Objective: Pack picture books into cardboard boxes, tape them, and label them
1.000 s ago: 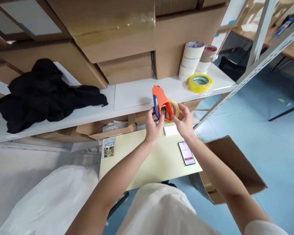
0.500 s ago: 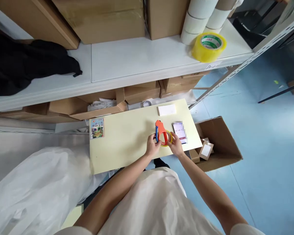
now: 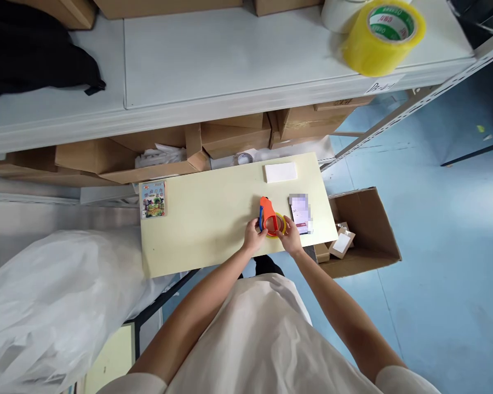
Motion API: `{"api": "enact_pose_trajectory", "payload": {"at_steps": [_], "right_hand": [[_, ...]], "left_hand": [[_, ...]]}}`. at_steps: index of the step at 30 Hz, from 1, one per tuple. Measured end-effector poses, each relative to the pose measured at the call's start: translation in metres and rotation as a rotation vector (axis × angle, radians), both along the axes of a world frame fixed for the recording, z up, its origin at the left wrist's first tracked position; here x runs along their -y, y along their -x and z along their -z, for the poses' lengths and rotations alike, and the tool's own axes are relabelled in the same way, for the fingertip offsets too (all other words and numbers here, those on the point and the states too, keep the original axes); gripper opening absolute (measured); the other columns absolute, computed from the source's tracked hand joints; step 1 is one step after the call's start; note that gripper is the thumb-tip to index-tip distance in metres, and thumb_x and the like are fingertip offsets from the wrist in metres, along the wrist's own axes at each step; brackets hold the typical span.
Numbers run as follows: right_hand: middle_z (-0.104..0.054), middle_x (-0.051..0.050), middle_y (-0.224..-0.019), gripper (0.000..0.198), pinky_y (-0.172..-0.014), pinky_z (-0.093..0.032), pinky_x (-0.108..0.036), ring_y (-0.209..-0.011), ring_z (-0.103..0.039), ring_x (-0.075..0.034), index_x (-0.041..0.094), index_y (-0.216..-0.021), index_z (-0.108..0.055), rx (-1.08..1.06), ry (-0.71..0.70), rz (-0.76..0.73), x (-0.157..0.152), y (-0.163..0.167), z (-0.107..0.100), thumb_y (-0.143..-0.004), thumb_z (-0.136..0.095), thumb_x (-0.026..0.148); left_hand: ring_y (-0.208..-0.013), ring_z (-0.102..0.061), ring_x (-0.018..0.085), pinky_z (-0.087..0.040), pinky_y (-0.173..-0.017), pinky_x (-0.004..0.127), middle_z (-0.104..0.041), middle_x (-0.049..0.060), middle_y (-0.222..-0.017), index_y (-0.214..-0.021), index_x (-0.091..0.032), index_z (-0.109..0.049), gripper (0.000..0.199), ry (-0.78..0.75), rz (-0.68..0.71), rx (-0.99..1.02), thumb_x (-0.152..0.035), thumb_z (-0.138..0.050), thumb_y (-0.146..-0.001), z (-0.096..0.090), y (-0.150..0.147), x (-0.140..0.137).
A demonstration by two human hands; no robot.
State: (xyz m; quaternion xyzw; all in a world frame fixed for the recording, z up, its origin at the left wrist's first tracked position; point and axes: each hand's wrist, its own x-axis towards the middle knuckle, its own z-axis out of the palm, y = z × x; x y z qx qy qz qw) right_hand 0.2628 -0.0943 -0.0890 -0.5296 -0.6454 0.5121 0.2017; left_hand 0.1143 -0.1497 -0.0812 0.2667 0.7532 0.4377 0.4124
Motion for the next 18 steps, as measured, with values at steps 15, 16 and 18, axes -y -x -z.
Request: {"api": "enact_pose_trajectory", "payload": {"at_steps": [15,16,18], "right_hand": [[-0.043,-0.016,-0.139,0.069,-0.101,-0.039,-0.050,-0.129,-0.040,-0.031,0.016,-0.138,-0.034,0.148,0.020,0.051,-0.004,0.007,-0.011,-0.074,-0.056,0.033],[-0.042,-0.016,-0.140,0.071,-0.102,-0.038,-0.051,-0.130,-0.039,-0.031,0.016,-0.139,-0.033,0.153,0.013,0.049,-0.003,0.007,-0.012,-0.075,-0.056,0.035],[-0.039,-0.016,-0.142,0.074,-0.103,-0.036,-0.052,-0.132,-0.036,-0.031,0.016,-0.140,-0.029,0.164,-0.009,0.046,-0.002,0.007,-0.017,-0.075,-0.056,0.037]], "left_hand": [[-0.098,-0.063,0.019,-0.048,-0.088,0.034,-0.064,0.012,-0.109,-0.111,-0.016,-0.054,0.045,0.097,0.056,0.127,-0.020,-0.070,-0.070,-0.005,0.002,-0.006],[-0.098,-0.063,0.019,-0.047,-0.088,0.034,-0.064,0.012,-0.110,-0.112,-0.016,-0.054,0.046,0.104,0.053,0.129,-0.022,-0.071,-0.070,-0.006,0.002,-0.005],[-0.101,-0.062,0.021,-0.047,-0.089,0.035,-0.063,0.014,-0.113,-0.114,-0.015,-0.053,0.050,0.128,0.044,0.132,-0.025,-0.072,-0.069,-0.008,0.003,-0.004]]}}
